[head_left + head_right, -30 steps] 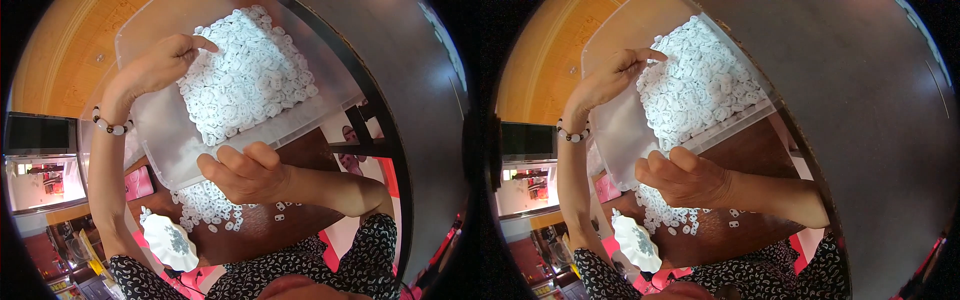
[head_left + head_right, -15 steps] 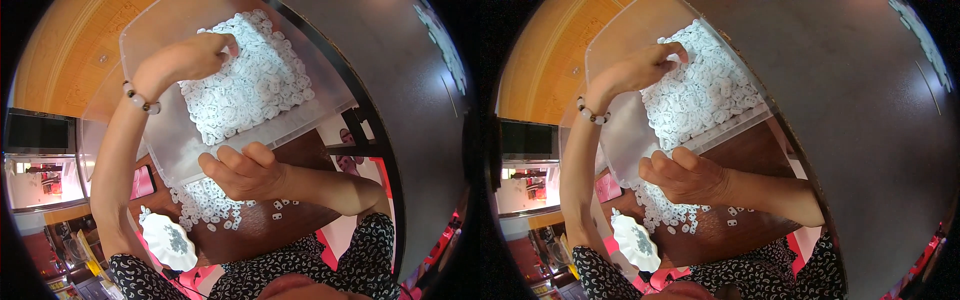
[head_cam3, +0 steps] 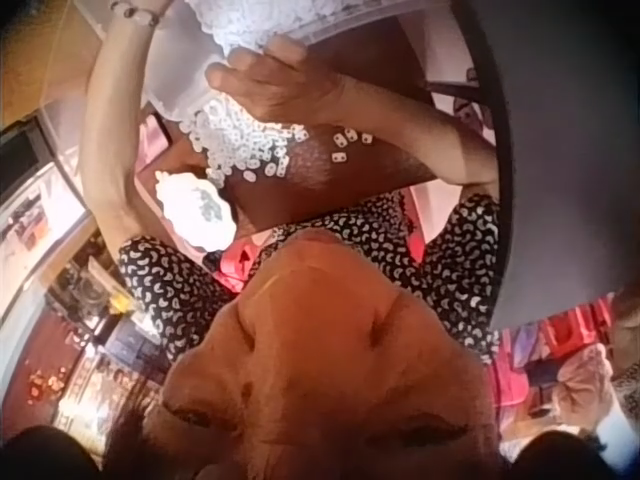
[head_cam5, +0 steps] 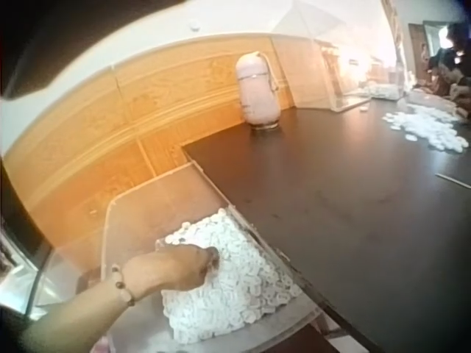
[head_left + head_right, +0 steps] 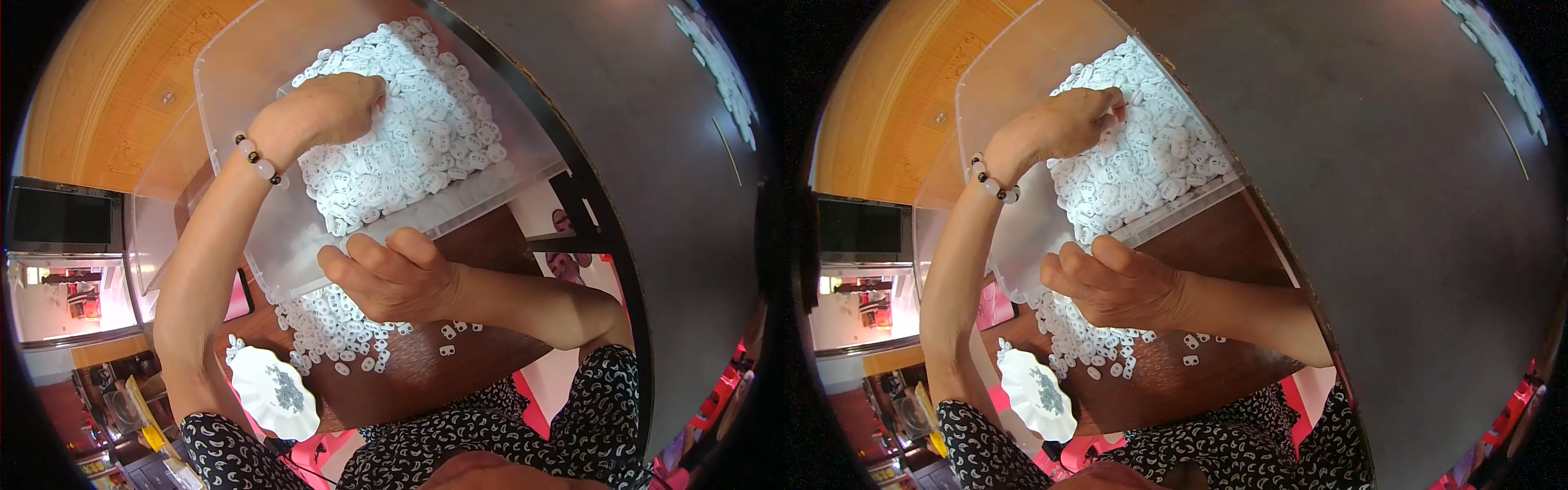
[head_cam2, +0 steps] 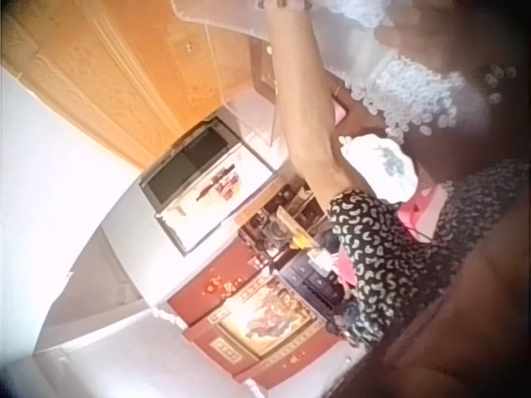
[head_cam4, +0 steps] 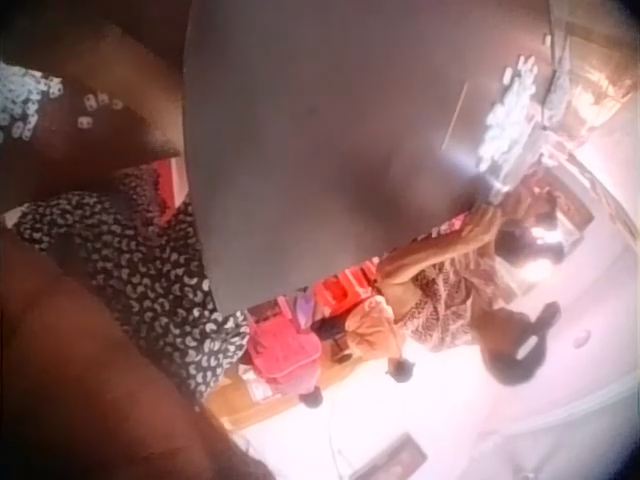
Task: The recorder is assembling small white plastic components by manually inserting metal pins into them.
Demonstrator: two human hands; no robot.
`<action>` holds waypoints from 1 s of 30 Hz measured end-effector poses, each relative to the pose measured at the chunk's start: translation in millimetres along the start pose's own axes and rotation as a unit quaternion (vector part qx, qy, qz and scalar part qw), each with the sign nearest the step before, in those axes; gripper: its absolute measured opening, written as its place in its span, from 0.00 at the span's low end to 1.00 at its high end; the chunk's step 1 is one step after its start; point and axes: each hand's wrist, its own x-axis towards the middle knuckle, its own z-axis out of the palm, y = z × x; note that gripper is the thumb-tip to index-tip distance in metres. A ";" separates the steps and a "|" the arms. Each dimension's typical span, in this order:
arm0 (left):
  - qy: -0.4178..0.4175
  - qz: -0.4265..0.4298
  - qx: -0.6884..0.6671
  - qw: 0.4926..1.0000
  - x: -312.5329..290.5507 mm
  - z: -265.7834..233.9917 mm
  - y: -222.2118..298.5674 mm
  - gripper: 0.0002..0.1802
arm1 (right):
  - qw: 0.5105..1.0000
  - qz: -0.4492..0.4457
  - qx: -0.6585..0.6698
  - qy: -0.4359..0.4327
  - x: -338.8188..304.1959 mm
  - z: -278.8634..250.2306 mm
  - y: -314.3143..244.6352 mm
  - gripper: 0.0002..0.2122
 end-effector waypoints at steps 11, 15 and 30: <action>0.105 0.064 -0.118 0.985 -24.2 -16.2 -11.0 0.10 | 1.000 0.003 0.007 0.020 0.4 2.2 -2.3 0.04; 0.194 0.126 -0.144 0.962 -59.0 -23.6 -5.9 0.12 | 1.000 0.006 0.006 0.024 0.4 2.5 -1.8 0.04; 0.216 0.006 -0.390 0.895 -136.3 2.5 -8.3 0.14 | 0.999 0.002 0.006 0.032 5.5 4.9 2.8 0.03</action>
